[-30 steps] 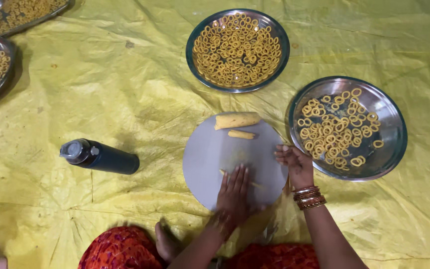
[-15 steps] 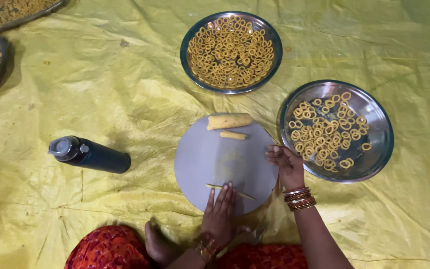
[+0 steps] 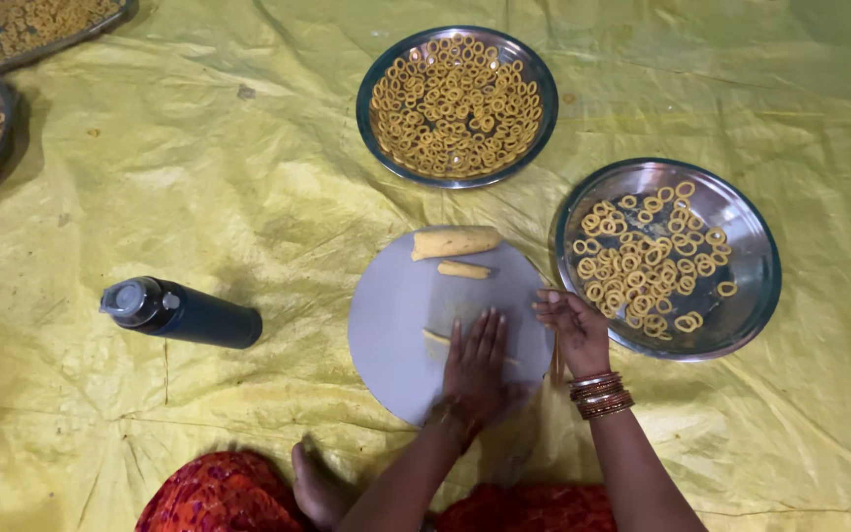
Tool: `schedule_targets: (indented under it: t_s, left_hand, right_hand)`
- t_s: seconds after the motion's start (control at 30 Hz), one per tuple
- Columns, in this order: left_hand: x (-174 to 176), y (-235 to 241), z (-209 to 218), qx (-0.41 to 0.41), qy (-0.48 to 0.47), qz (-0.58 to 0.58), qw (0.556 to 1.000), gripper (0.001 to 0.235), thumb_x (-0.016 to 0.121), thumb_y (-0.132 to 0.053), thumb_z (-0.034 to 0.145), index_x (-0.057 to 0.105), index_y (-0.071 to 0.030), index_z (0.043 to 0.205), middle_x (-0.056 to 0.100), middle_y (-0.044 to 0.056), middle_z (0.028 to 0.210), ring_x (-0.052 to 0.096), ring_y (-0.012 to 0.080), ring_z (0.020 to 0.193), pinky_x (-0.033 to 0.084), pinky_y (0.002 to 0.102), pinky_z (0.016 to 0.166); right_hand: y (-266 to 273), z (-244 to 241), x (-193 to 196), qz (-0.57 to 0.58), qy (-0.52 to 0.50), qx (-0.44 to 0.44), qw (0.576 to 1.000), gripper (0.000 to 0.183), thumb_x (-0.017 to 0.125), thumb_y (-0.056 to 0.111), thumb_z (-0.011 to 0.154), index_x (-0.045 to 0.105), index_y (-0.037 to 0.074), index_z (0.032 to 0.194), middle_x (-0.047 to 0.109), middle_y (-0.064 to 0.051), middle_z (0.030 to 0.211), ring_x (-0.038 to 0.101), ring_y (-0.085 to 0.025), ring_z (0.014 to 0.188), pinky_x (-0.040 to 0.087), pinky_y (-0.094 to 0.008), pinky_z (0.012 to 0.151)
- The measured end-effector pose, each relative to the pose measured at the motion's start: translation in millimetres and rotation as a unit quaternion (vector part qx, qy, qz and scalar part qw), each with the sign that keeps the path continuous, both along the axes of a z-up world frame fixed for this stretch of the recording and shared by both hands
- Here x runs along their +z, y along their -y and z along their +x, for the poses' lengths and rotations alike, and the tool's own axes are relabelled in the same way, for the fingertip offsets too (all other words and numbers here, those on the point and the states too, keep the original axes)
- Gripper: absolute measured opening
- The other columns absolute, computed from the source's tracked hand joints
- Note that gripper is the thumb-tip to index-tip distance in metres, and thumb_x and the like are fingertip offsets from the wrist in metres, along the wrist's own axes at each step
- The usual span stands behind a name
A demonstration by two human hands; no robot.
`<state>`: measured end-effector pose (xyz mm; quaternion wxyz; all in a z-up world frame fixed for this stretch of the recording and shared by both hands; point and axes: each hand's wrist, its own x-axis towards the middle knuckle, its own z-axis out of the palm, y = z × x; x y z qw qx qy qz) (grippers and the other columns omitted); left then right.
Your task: The person sits on the floor and shapes dough into small rings by hand. They roll small pieces of dough into thin strips, join the ends to form loops, and place the finished rings into metal trays.
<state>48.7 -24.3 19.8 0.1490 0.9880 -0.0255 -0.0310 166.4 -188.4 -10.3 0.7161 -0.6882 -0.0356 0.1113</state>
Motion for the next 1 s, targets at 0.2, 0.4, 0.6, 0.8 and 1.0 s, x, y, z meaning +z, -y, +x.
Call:
schedule_targets:
  t_s: [0.2, 0.4, 0.6, 0.8, 1.0]
  left_hand:
    - [-4, 0, -82, -0.049, -0.004, 0.004, 0.999, 0.111, 0.057, -0.074, 0.083, 0.022, 0.001, 0.157, 0.018, 0.018, 0.167, 0.013, 0.0298, 0.154, 0.002, 0.057, 0.119]
    - [-3, 0, -12, -0.024, -0.017, 0.041, 0.999, 0.115, 0.055, -0.076, 0.082, 0.018, 0.000, 0.160, 0.017, 0.016, 0.169, 0.010, 0.0268, 0.157, 0.001, 0.056, 0.123]
    - [2, 4, 37, 0.022, -0.001, 0.008, 1.000, 0.114, 0.051, -0.079, 0.082, 0.016, -0.004, 0.160, 0.016, 0.013, 0.169, 0.009, 0.0251, 0.157, -0.002, 0.058, 0.124]
    - [-1, -2, -63, -0.088, -0.072, 0.086, 0.990, 0.117, 0.048, -0.081, 0.082, 0.012, 0.000, 0.158, 0.008, 0.016, 0.168, 0.003, 0.0281, 0.156, -0.002, 0.054, 0.120]
    - [-5, -40, -95, -0.007, 0.023, 0.042, 0.999, 0.121, 0.049, -0.082, 0.076, 0.011, 0.001, 0.156, 0.009, 0.017, 0.166, 0.005, 0.0240, 0.153, 0.000, 0.050, 0.120]
  right_hand:
    - [-3, 3, 6, -0.014, -0.009, 0.001, 1.000, 0.033, 0.057, 0.025, 0.106, 0.072, -0.004, 0.116, 0.075, -0.011, 0.098, 0.072, -0.016, 0.086, 0.059, -0.030, 0.081]
    - [-2, 0, 4, -0.010, -0.005, 0.011, 1.000, 0.033, 0.057, 0.024, 0.106, 0.071, -0.003, 0.117, 0.076, -0.010, 0.099, 0.072, -0.015, 0.087, 0.060, -0.030, 0.083]
    - [-1, 3, 1, 0.011, -0.004, 0.007, 1.000, 0.029, 0.059, 0.021, 0.103, 0.069, -0.004, 0.115, 0.076, -0.010, 0.106, 0.073, -0.015, 0.088, 0.061, -0.031, 0.083]
    - [-6, 0, 5, -0.005, 0.005, 0.022, 1.000, 0.030, 0.057, 0.022, 0.105, 0.069, -0.004, 0.114, 0.075, -0.009, 0.102, 0.072, -0.015, 0.087, 0.061, -0.030, 0.082]
    - [-6, -2, 7, -0.014, 0.016, 0.006, 1.000, 0.029, 0.055, 0.020, 0.107, 0.070, -0.003, 0.115, 0.075, -0.010, 0.099, 0.071, -0.015, 0.085, 0.060, -0.030, 0.082]
